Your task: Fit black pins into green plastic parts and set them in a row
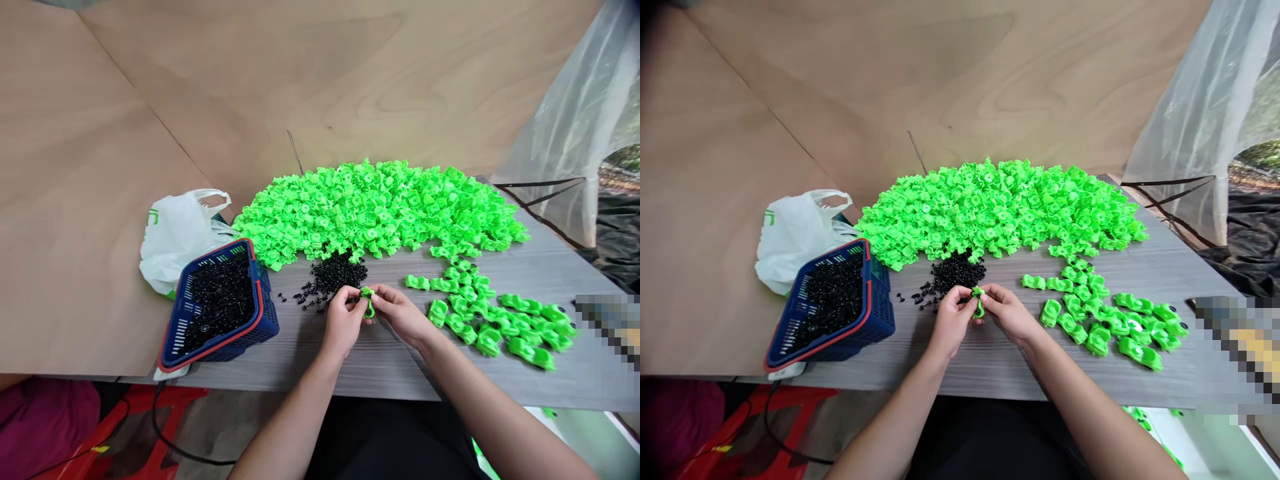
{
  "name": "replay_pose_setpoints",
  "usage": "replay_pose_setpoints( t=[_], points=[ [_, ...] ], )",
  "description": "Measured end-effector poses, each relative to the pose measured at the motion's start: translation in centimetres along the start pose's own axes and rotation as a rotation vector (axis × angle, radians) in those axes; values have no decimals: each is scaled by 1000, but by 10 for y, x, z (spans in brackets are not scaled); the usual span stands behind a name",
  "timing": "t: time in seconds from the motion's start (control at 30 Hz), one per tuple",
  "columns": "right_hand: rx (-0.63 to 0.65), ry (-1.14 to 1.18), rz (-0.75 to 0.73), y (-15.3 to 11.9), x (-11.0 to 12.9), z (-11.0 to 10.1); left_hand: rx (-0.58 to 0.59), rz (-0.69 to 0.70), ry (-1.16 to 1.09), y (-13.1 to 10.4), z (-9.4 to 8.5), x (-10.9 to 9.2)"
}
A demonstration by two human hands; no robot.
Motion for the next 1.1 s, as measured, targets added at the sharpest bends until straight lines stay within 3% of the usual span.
replay_pose_setpoints(
  t=[0.13,0.2,0.33,0.4,0.47,0.67,0.77,0.93,1.1],
  points=[
    [-66,-222,-50,2,10,-17,-4,81,167,12,-9,-10],
    [-148,-534,-100,2,20,-35,-59,174,271,22,-24,-23],
    [-233,-1441,-133,-3,34,-57,-284,398,571,46,-64,-61],
    [-222,-1721,-92,-5,32,-66,-394,469,714,59,-80,-75],
    [-240,-1850,-44,-8,31,-75,-484,503,806,72,-93,-85],
    [-381,-1903,-18,-16,41,-85,-686,488,877,104,-124,-89],
    [-364,-1817,-124,-12,42,-61,-653,448,869,122,-133,-84],
    [-175,-1511,-259,5,21,-6,-651,454,843,134,-142,-83],
    [-178,-1385,-203,17,0,10,-691,467,830,133,-148,-87]
  ],
)
Point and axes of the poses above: each hand's wrist, its own y-axis towards the middle knuckle, its own z-axis out of the palm, x = y × z, the point moved 8 cm from there along y, towards the middle knuckle, and after that the axes turned 7 degrees about -y, right-handed, at the moved point
